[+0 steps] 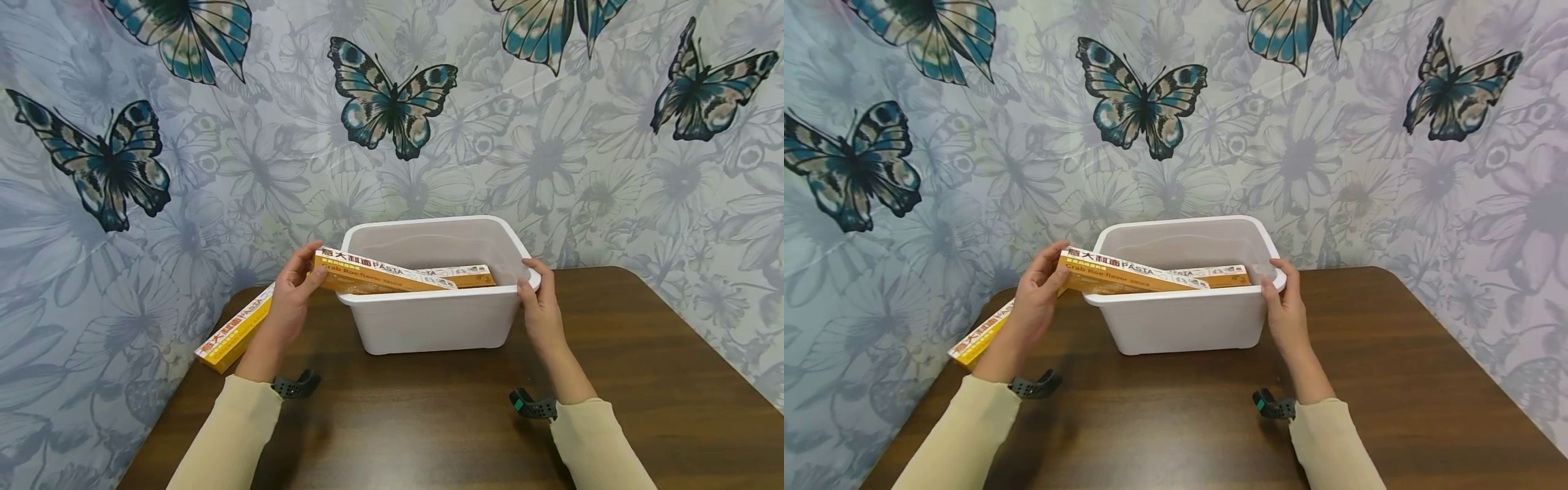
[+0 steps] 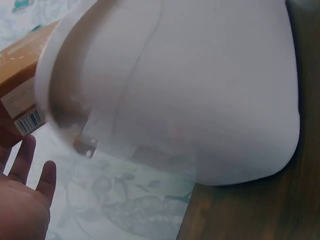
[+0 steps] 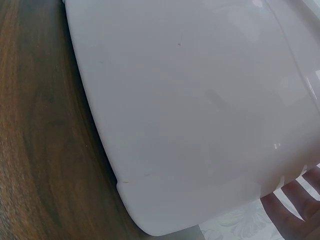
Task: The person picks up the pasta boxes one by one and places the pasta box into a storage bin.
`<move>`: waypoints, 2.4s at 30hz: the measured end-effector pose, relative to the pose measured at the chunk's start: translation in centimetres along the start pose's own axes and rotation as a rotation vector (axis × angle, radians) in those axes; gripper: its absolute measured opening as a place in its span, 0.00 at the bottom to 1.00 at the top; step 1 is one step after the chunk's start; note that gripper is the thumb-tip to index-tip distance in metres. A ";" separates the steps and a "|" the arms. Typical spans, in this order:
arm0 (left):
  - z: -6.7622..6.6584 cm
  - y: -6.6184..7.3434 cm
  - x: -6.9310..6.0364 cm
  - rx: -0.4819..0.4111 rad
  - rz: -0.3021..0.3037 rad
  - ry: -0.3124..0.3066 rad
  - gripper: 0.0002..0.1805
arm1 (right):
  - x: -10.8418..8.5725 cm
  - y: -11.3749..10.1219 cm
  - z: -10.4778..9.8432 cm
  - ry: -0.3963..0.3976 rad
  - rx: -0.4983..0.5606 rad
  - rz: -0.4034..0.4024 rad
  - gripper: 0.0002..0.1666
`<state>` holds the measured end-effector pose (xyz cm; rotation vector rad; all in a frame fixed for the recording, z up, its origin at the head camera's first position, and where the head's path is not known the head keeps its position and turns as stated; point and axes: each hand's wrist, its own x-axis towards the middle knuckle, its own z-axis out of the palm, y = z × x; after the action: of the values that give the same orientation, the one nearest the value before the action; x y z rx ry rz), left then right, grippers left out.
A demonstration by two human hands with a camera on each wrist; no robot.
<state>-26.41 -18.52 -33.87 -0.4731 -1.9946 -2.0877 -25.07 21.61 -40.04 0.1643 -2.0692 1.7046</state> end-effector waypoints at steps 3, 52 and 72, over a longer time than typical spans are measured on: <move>0.5 -0.3 0.2 0.046 -0.033 -0.018 0.27 | 0.0 0.0 0.1 -0.001 0.000 0.002 0.29; 3.1 -1.5 1.6 0.469 -0.015 -0.205 0.29 | 0.0 -0.5 0.6 0.031 0.051 0.023 0.28; 4.5 -4.2 -1.4 0.249 0.101 0.045 0.23 | -0.1 -1.1 0.7 0.073 -0.044 0.112 0.29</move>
<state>-26.33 -13.85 -38.16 -0.4646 -2.1196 -1.7451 -24.79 20.69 -39.21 -0.0283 -2.0947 1.7017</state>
